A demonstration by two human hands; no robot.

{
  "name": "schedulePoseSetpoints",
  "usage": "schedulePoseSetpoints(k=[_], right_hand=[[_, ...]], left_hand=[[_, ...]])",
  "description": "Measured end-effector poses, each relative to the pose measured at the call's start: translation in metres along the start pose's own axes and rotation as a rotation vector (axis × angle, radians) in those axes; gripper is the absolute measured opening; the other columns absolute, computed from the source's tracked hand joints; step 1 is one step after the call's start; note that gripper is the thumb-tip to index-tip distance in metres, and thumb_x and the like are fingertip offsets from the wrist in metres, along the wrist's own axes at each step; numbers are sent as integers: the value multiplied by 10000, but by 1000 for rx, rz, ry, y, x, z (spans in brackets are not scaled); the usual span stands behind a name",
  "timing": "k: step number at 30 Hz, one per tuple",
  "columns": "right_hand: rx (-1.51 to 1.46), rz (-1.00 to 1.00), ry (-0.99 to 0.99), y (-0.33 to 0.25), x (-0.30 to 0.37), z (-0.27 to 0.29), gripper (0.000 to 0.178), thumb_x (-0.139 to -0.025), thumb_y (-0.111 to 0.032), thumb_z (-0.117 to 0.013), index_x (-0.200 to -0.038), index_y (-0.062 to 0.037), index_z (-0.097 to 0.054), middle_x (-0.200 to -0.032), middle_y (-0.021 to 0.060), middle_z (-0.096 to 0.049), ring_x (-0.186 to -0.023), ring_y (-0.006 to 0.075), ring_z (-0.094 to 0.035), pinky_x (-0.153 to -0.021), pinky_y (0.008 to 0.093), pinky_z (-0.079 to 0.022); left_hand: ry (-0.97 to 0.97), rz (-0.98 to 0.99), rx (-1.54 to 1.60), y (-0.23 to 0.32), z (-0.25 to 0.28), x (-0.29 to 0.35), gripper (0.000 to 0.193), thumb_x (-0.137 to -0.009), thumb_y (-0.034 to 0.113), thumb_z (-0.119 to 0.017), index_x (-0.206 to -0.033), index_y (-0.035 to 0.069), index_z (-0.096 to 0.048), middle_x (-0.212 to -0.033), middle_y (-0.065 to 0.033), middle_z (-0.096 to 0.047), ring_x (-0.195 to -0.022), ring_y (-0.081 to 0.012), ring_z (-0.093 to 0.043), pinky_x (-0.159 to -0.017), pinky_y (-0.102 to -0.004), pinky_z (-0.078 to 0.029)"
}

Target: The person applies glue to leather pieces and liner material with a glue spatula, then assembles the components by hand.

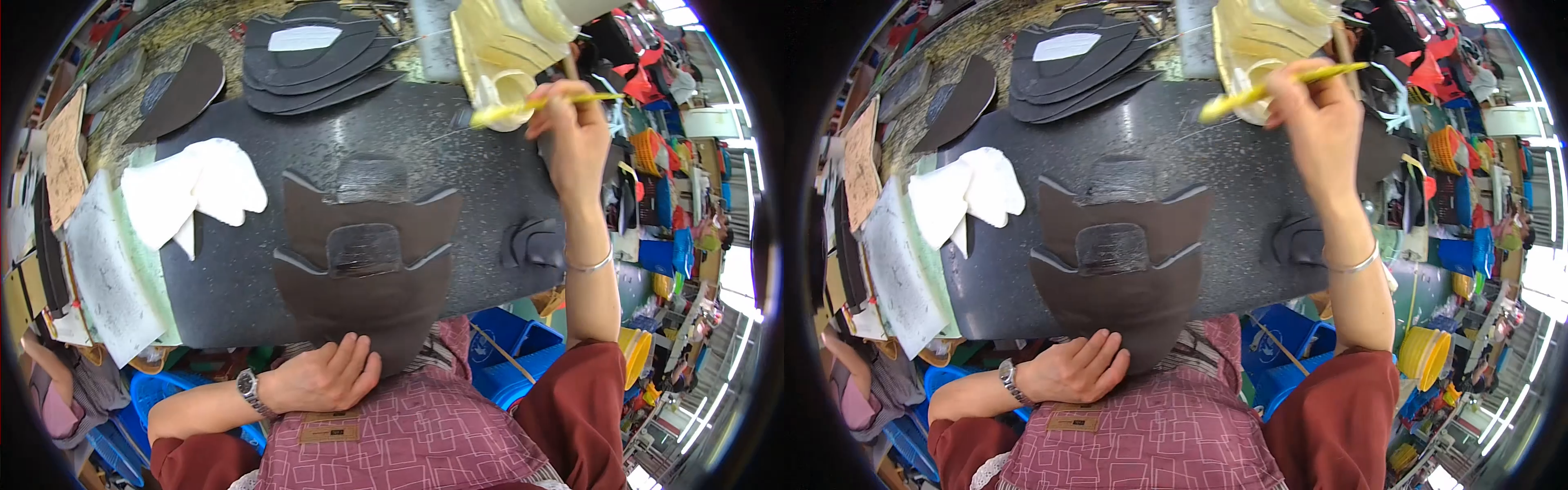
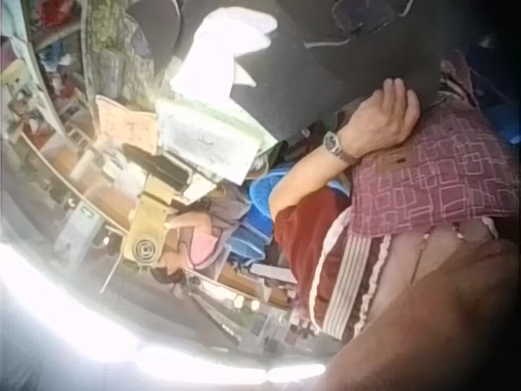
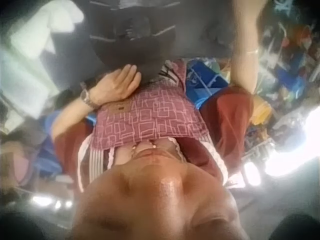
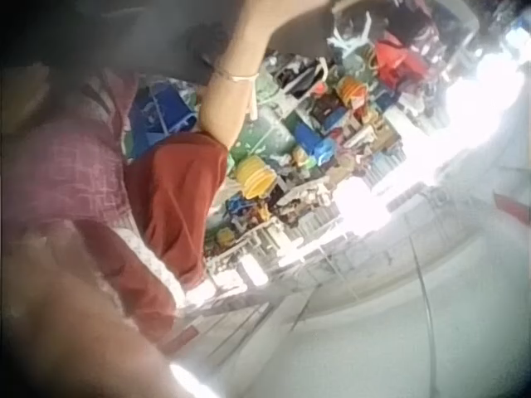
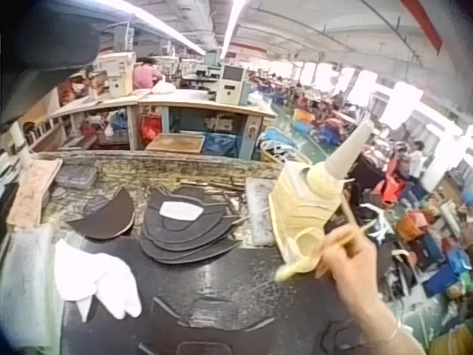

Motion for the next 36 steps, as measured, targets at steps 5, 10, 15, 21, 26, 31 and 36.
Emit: schedulePoseSetpoints(k=[5, 10, 15, 21, 26, 31, 36], right_hand=[[439, 189, 176, 15, -35, 57, 197, -850, -197, -639, -932, -19, -628, -701, 38, -629, -571, 112, -580, -527, 232, -460], [1007, 250, 122, 28, -27, 74, 440, -796, -354, -670, -1096, -41, -591, -901, 89, -642, -736, 176, -571, -696, 282, -454], [820, -229, -520, 43, 89, 103, 409, -652, -212, -768, -992, -62, -598, -876, 98, -623, -836, 270, -596, -739, 339, -472], [985, -321, -216, 66, 164, 126, 316, -634, -172, -769, -862, -50, -589, -866, 94, -601, -869, 276, -577, -757, 379, -442], [1399, 107, -110, 46, 173, 100, 271, -728, -111, -686, -978, -30, -620, -998, 118, -629, -879, 272, -590, -797, 385, -442], [1436, 344, -24, 9, 152, 69, 287, -754, -90, -668, -1036, -45, -638, -977, 128, -653, -894, 254, -621, -838, 355, -458], [217, -276, -436, -25, 156, -27, 167, -764, -50, -662, -929, -27, -661, -834, 101, -669, -685, 183, -638, -613, 273, -490]], left_hand=[[-42, -39, -1, 0, 0, -1, 259, -779, 165, -520, -950, -20, -581, -924, -202, -635, -827, -269, -635, -597, -257, -483], [-64, 34, 35, -2, 3, -2, 242, -753, 136, -550, -950, 1, -591, -964, -176, -634, -892, -269, -621, -619, -266, -490], [-8, 103, 115, -7, 0, 6, 257, -736, 191, -630, -912, 8, -595, -962, -154, -632, -883, -259, -619, -635, -278, -501], [10, 187, 301, -20, 7, -3, 356, -718, 303, -701, -905, 19, -598, -973, -138, -624, -867, -252, -616, -656, -291, -512], [190, 353, 457, -37, 15, -4, 371, -667, 242, -757, -944, 39, -616, -1000, -120, -631, -841, -261, -622, -671, -321, -534], [318, 480, 411, -47, 24, 1, 301, -675, 145, -747, -937, 59, -625, -1029, -113, -633, -822, -258, -633, -656, -319, -535], [545, 771, 785, -56, 21, -3, 495, -706, 69, -738, -1151, 36, -523, -964, -106, -641, -787, -218, -629, -676, -288, -524]])
Point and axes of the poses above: each hand's wrist, its own x-axis away from the middle knuckle, its own z-axis out of the back of the hand, y = z × x, the point moved 6 cm from there along -x, towards the middle knuckle
